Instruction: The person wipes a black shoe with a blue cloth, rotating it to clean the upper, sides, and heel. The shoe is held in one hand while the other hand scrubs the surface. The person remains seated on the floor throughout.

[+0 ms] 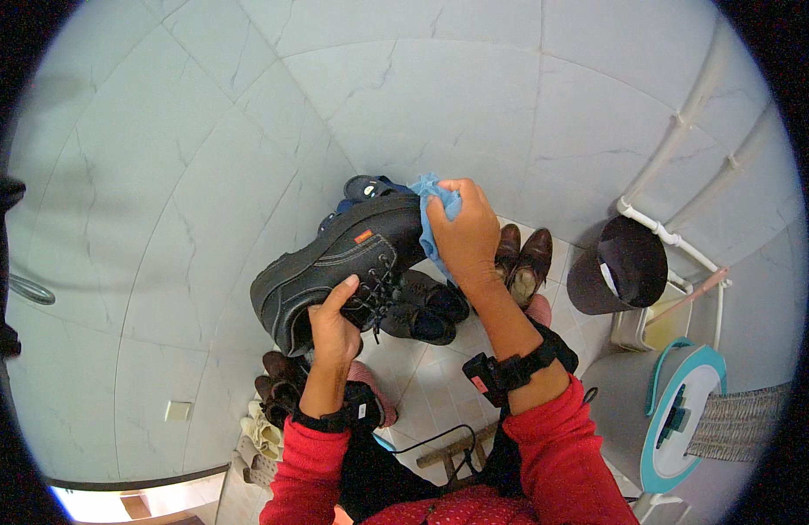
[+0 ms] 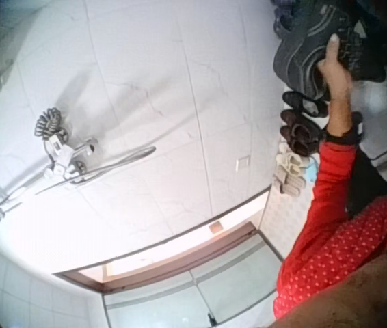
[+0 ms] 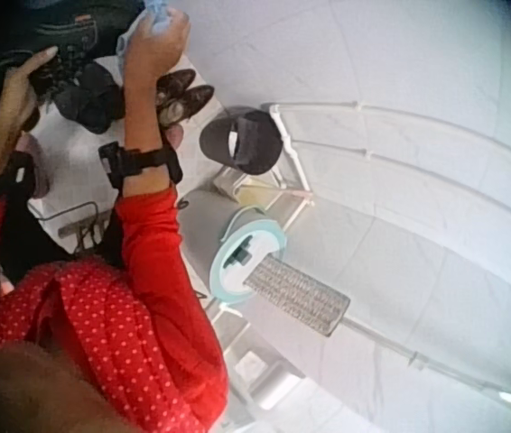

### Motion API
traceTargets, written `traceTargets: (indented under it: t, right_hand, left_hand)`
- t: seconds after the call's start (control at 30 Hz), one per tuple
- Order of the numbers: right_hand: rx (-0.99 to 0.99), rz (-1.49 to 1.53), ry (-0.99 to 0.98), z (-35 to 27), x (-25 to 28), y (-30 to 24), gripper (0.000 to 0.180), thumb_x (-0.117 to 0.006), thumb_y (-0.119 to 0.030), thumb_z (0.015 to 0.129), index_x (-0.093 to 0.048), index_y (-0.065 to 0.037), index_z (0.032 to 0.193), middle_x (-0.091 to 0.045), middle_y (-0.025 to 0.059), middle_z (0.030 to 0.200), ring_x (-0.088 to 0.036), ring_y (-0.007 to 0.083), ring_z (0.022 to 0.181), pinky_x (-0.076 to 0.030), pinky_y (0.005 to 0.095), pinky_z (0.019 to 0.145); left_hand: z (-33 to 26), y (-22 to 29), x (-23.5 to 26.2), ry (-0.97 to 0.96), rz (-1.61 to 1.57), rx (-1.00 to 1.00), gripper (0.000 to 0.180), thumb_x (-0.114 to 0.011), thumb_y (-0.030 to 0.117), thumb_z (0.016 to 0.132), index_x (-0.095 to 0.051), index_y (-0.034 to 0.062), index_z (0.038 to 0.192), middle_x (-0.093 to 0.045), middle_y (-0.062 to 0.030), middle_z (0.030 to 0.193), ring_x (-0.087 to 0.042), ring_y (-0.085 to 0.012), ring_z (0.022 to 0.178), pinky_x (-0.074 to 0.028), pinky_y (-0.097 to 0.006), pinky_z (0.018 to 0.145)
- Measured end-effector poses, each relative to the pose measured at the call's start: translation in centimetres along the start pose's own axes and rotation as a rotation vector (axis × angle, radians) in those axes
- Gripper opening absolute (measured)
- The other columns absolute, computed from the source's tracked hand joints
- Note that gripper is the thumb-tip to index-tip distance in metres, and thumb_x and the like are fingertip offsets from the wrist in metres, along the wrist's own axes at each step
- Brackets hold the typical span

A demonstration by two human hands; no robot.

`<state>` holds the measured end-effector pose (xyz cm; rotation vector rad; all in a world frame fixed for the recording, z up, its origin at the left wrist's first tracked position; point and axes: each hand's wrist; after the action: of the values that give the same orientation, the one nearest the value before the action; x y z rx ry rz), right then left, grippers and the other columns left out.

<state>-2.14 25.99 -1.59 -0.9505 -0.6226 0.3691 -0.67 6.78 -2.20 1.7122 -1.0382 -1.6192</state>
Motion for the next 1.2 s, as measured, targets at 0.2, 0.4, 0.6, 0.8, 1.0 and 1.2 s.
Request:
traceTargets:
  t: [0.2, 0.4, 0.6, 0.8, 1.0, 1.2]
  right_hand:
    - [-0.118, 0.189, -0.076, -1.1, -1.3, -0.4, 0.023, -0.067, -0.02, 0.081, -0.061, -0.005, 0.099, -0.065, 0.0143, 0.097, -0.063, 0.0336, 0.091, -0.048, 0.0398, 0.083]
    - [0.171, 0.202, -0.161, -2.6, -1.5, -1.7, 0.02, -0.068, -0.018, 0.08, -0.061, -0.007, 0.096, -0.062, 0.0119, 0.095, -0.062, 0.0316, 0.088, -0.05, 0.0386, 0.076]
    - [0.141, 0.101, 0.021, -0.5, -0.2, -1.2, 0.021, -0.067, -0.018, 0.08, -0.061, -0.007, 0.097, -0.062, 0.0109, 0.092, -0.062, 0.0293, 0.085, -0.05, 0.0384, 0.074]
    - [-0.27, 0.393, 0.014, -0.3, 0.0, -0.8, 0.027, -0.065, -0.023, 0.088, -0.06, -0.002, 0.104, -0.062, 0.0135, 0.101, -0.06, 0.0204, 0.093, -0.048, 0.0352, 0.083]
    - [-0.009, 0.325, 0.006, -1.5, -0.6, -0.8, 0.03, -0.066, -0.021, 0.086, -0.056, -0.002, 0.106, -0.058, 0.0161, 0.103, -0.058, 0.0277, 0.094, -0.046, 0.0384, 0.086]
    - [0.427, 0.139, 0.109, -2.3, -1.0, -1.6, 0.036, -0.073, -0.016, 0.074, -0.057, -0.008, 0.105, -0.056, 0.0138, 0.107, -0.051, 0.0342, 0.1, -0.041, 0.0432, 0.088]
  left_hand:
    - [-0.3, 0.4, -0.1, -0.014, -0.068, 0.073, 0.047, -0.067, -0.005, 0.079, -0.055, 0.0, 0.124, -0.06, -0.0096, 0.122, -0.058, -0.0208, 0.11, -0.044, -0.033, 0.099]
    - [0.2, -0.3, 0.4, -0.027, -0.125, 0.193, 0.044, -0.065, -0.006, 0.081, -0.055, -0.0012, 0.123, -0.061, -0.0108, 0.121, -0.059, -0.0231, 0.108, -0.046, -0.035, 0.098]
    - [1.1, 0.1, 0.7, -0.067, -0.203, 0.136, 0.043, -0.063, 0.0, 0.083, -0.054, -0.0037, 0.125, -0.061, -0.013, 0.119, -0.061, -0.0245, 0.108, -0.047, -0.037, 0.097]
    - [0.5, 0.9, 0.6, -0.2, -0.328, 0.193, 0.038, -0.058, 0.006, 0.087, -0.053, -0.0061, 0.123, -0.063, -0.0162, 0.118, -0.062, -0.0286, 0.108, -0.049, -0.042, 0.097]
    - [0.4, 0.5, 0.6, -0.145, -0.168, 0.126, 0.039, -0.06, 0.004, 0.086, -0.054, -0.0059, 0.123, -0.063, -0.0162, 0.117, -0.063, -0.0285, 0.106, -0.049, -0.042, 0.096]
    - [0.1, 0.6, 0.5, -0.16, -0.156, 0.1, 0.041, -0.06, 0.0, 0.084, -0.055, -0.0044, 0.124, -0.063, -0.0149, 0.118, -0.063, -0.0278, 0.105, -0.05, -0.041, 0.095]
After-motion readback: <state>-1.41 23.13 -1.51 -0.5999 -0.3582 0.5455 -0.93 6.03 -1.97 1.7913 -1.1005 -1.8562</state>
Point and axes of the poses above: each hand's wrist, its own z-axis towards the middle knuckle, its own x-axis out of the back of the hand, y = z × x
